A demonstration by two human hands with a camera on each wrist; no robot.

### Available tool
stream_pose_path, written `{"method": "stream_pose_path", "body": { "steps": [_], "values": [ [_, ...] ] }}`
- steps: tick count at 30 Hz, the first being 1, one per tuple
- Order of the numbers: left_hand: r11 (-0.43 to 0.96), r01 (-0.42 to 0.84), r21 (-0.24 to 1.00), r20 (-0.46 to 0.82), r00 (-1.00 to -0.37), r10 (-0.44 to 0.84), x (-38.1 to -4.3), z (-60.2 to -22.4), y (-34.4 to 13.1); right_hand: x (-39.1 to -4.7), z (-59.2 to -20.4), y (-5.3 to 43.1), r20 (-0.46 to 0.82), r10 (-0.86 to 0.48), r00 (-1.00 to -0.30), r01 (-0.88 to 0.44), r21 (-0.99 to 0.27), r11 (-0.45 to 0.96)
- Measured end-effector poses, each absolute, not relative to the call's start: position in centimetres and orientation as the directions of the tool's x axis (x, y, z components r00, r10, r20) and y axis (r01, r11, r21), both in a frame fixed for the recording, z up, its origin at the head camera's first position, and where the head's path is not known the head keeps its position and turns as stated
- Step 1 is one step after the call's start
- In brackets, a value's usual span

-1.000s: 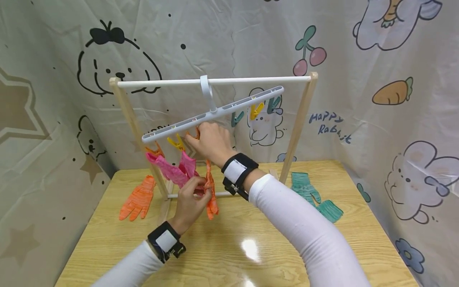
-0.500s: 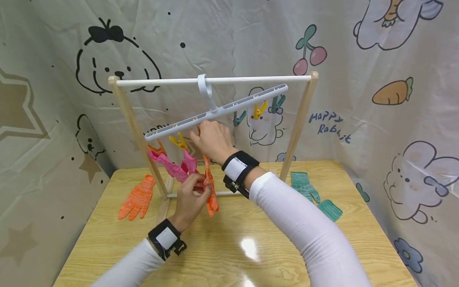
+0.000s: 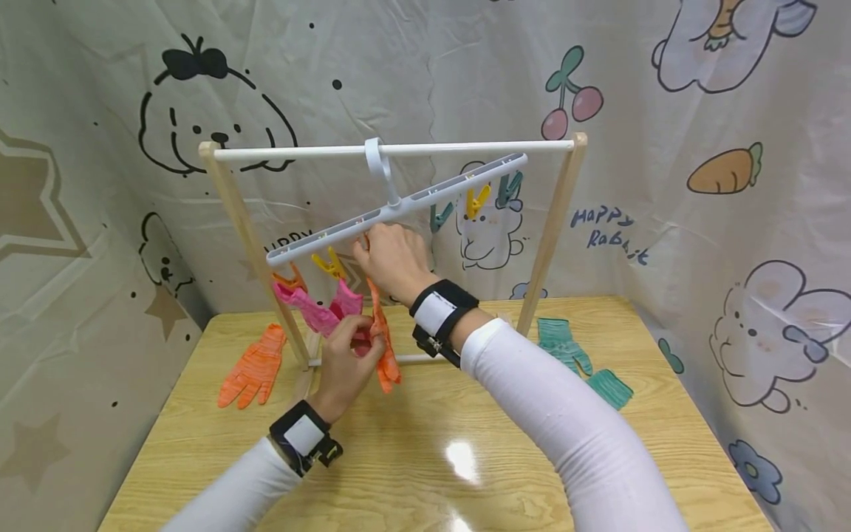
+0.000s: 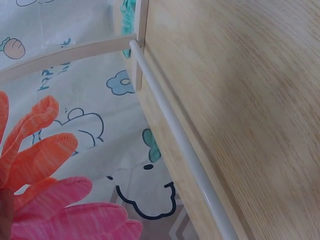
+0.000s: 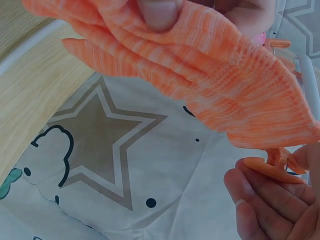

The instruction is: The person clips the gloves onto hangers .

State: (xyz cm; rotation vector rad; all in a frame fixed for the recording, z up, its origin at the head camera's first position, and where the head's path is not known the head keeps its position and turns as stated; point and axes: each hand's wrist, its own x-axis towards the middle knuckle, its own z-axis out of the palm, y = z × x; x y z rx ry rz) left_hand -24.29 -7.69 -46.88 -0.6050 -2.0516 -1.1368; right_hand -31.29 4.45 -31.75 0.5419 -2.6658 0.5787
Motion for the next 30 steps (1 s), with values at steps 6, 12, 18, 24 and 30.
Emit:
{"method": "stream_pose_path", "body": {
  "steps": [6,12,18,24,30],
  "values": [
    [0.504,0.676,0.537,0.759,-0.648,0.061,-24.42,-46.84,-7.82,-31.28,-31.72,4.56,0.421,-0.288,-0.860,-0.438,-0.322,0.839],
    [0.500,0.680,0.536,0.762,-0.645,0.062,-24.56,-46.60,-7.80,-31.34,-31.70,4.72,0.418,-0.292,-0.861,-0.439,-0.317,0.841],
    [0.509,0.686,0.521,0.771,-0.633,0.063,-24.75,-46.50,-7.82,-31.33,-31.63,4.71,0.409,-0.296,-0.863,-0.438,-0.315,0.842],
    [0.511,0.685,0.518,0.773,-0.631,0.062,-24.91,-46.40,-7.77,-31.31,-31.55,4.72,0.405,-0.294,-0.866,-0.435,-0.316,0.843],
    [0.512,0.701,0.496,0.793,-0.606,0.061,-25.17,-46.40,-7.64,-31.32,-31.52,4.81,0.397,-0.289,-0.871,-0.426,-0.316,0.848]
  ]
}}
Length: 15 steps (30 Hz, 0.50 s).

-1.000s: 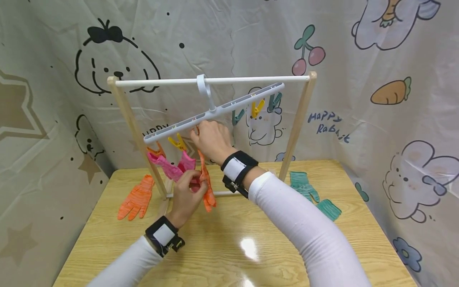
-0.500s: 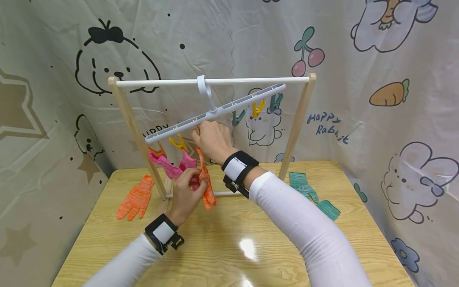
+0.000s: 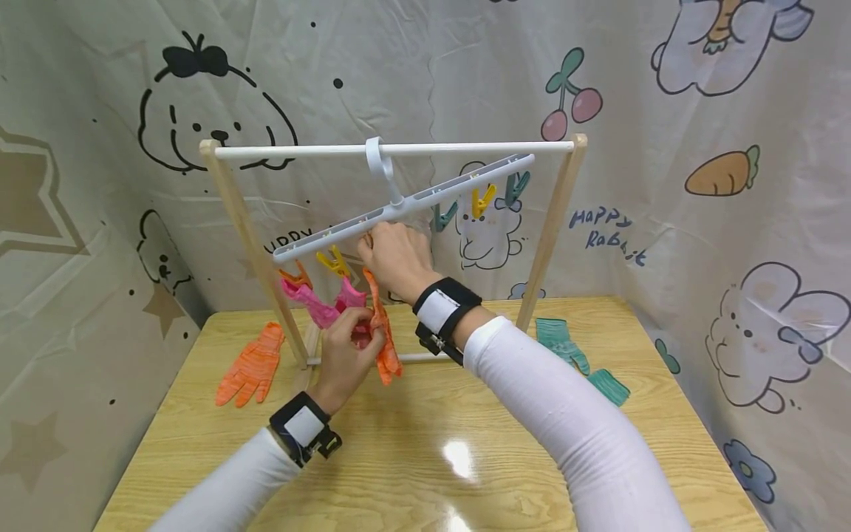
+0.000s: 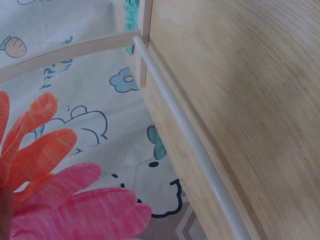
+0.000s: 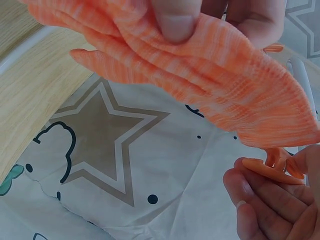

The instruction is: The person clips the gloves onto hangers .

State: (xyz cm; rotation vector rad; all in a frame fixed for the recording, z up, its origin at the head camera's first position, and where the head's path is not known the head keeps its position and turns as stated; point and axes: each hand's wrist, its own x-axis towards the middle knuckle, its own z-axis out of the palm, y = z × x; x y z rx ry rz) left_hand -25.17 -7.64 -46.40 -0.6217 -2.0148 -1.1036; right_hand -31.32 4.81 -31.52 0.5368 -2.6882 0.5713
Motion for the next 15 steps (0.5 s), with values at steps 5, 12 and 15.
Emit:
{"method": "stream_pose_path", "body": {
  "steps": [5,12,15],
  "values": [
    [0.514,0.693,0.505,0.781,-0.621,0.070,-25.25,-46.72,-7.61,-31.39,-31.55,4.80,0.397,-0.286,-0.872,-0.421,-0.311,0.852],
    [0.521,0.681,0.515,0.771,-0.633,0.066,-25.32,-46.71,-7.62,-31.33,-31.53,4.76,0.392,-0.295,-0.871,-0.430,-0.318,0.845],
    [0.526,0.683,0.507,0.776,-0.627,0.065,-25.27,-46.46,-7.58,-31.31,-31.51,4.73,0.385,-0.298,-0.874,-0.429,-0.323,0.843]
  ]
}}
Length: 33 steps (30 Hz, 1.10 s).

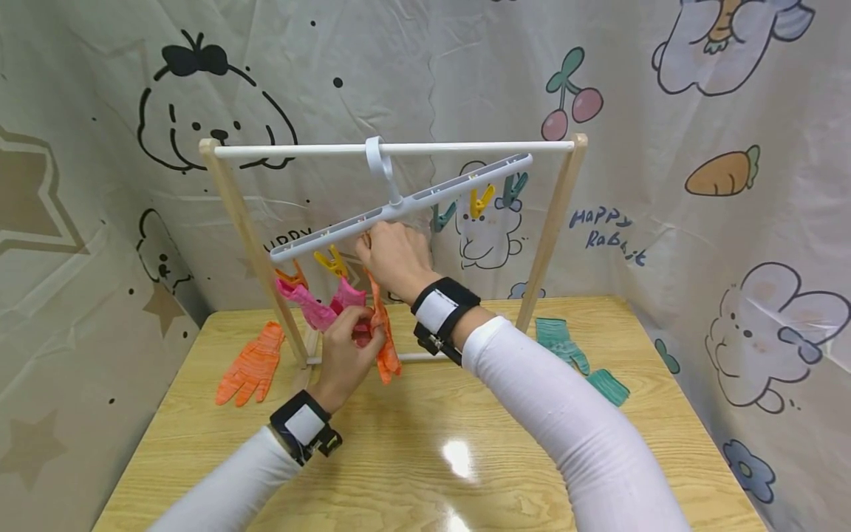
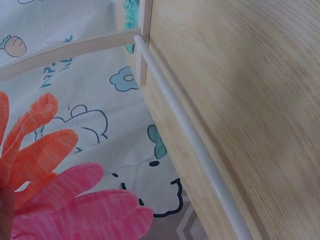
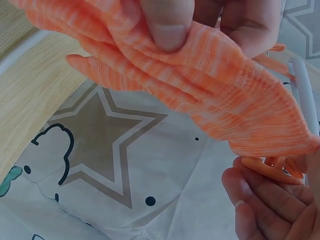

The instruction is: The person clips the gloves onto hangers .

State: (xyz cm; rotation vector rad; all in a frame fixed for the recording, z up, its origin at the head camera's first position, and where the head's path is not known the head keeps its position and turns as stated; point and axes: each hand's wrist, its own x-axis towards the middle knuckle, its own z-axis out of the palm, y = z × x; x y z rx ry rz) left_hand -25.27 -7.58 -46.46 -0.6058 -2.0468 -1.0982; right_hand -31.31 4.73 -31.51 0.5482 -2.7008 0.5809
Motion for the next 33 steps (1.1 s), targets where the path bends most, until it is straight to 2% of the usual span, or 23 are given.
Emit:
{"method": "stream_pose_path", "body": {
  "steps": [33],
  "values": [
    [0.532,0.688,0.493,0.784,-0.617,0.072,-25.54,-45.43,-7.92,-31.14,-30.81,4.66,0.317,-0.303,-0.899,-0.403,-0.322,0.857]
  ]
}}
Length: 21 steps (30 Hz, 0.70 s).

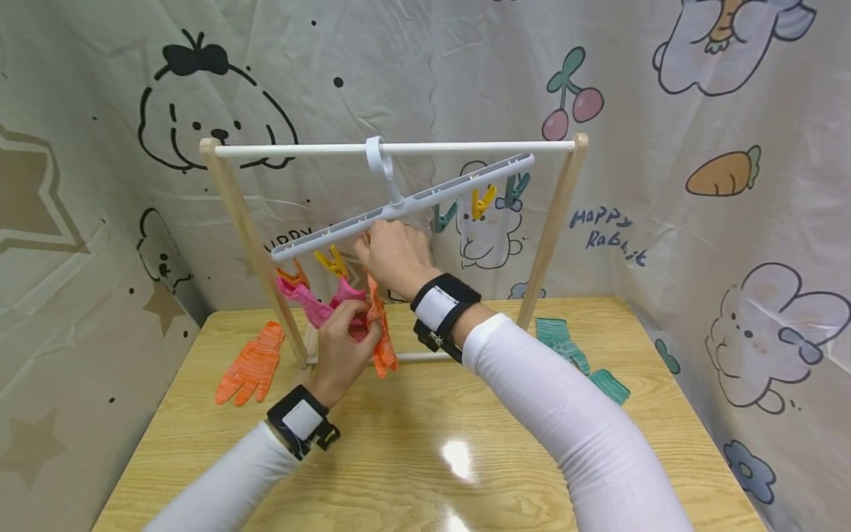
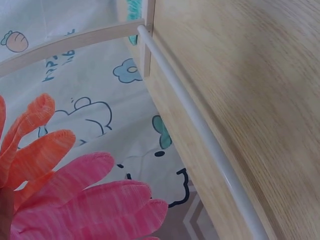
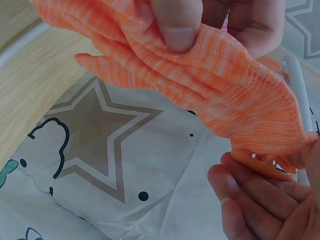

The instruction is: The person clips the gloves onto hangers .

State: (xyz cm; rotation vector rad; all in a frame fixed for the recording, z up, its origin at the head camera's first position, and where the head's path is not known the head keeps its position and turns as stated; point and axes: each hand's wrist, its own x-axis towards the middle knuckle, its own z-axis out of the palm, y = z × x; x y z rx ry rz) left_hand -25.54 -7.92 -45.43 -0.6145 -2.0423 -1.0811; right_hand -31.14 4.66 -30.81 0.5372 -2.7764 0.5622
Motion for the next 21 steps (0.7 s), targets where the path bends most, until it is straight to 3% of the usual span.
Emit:
{"method": "stream_pose_path", "body": {
  "steps": [21],
  "values": [
    [0.513,0.719,0.470,0.810,-0.581,0.072,-25.83,-45.16,-7.91,-31.17,-30.67,4.77,0.303,-0.310,-0.901,-0.404,-0.332,0.852]
  ]
}}
